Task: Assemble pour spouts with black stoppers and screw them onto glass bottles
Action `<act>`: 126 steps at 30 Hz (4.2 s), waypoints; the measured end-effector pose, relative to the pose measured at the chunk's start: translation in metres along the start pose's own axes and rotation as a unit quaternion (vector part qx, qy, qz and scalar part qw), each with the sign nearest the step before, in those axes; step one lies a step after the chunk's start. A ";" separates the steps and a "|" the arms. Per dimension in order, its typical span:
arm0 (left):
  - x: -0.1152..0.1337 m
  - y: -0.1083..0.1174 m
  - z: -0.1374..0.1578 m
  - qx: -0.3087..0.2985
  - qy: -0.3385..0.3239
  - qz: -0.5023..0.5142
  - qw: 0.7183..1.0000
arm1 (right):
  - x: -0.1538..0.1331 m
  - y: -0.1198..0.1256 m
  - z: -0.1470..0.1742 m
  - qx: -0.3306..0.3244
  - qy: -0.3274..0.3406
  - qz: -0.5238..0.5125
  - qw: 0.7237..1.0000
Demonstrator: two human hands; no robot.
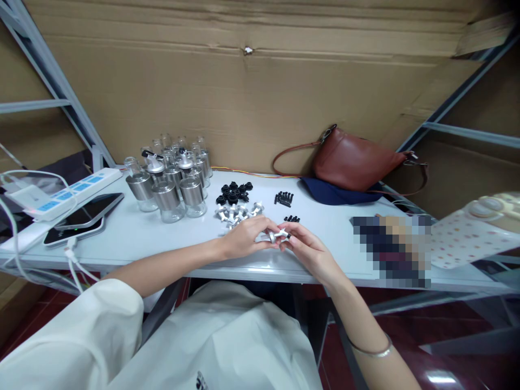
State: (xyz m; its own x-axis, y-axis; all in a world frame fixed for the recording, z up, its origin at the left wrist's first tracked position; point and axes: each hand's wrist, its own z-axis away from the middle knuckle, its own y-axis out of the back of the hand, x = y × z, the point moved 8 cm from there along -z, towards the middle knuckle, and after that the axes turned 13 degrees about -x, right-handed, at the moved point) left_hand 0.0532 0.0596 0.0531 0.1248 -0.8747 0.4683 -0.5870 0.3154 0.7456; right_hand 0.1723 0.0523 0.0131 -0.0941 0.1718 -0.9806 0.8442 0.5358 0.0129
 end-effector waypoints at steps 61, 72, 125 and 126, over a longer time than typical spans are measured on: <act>-0.096 0.084 0.017 -0.018 0.371 -0.320 0.871 | 0.003 0.005 -0.007 0.098 -0.007 0.040 0.994; -0.047 0.048 -0.003 0.078 0.136 0.058 0.986 | 0.005 0.017 -0.002 0.171 0.042 -0.024 0.984; -0.011 0.032 0.000 0.089 0.002 0.022 0.996 | -0.019 0.013 0.013 0.211 0.188 0.177 0.943; -0.011 0.032 0.000 0.085 0.005 0.023 0.996 | -0.020 0.013 0.013 0.209 0.186 0.179 0.943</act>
State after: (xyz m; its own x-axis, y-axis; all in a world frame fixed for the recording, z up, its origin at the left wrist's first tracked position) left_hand 0.0329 0.0796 0.0714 0.1021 -0.8565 0.5059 -0.7191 0.2878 0.6325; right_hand 0.1914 0.0453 0.0301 0.1228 0.5994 -0.7910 0.9842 0.0290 0.1748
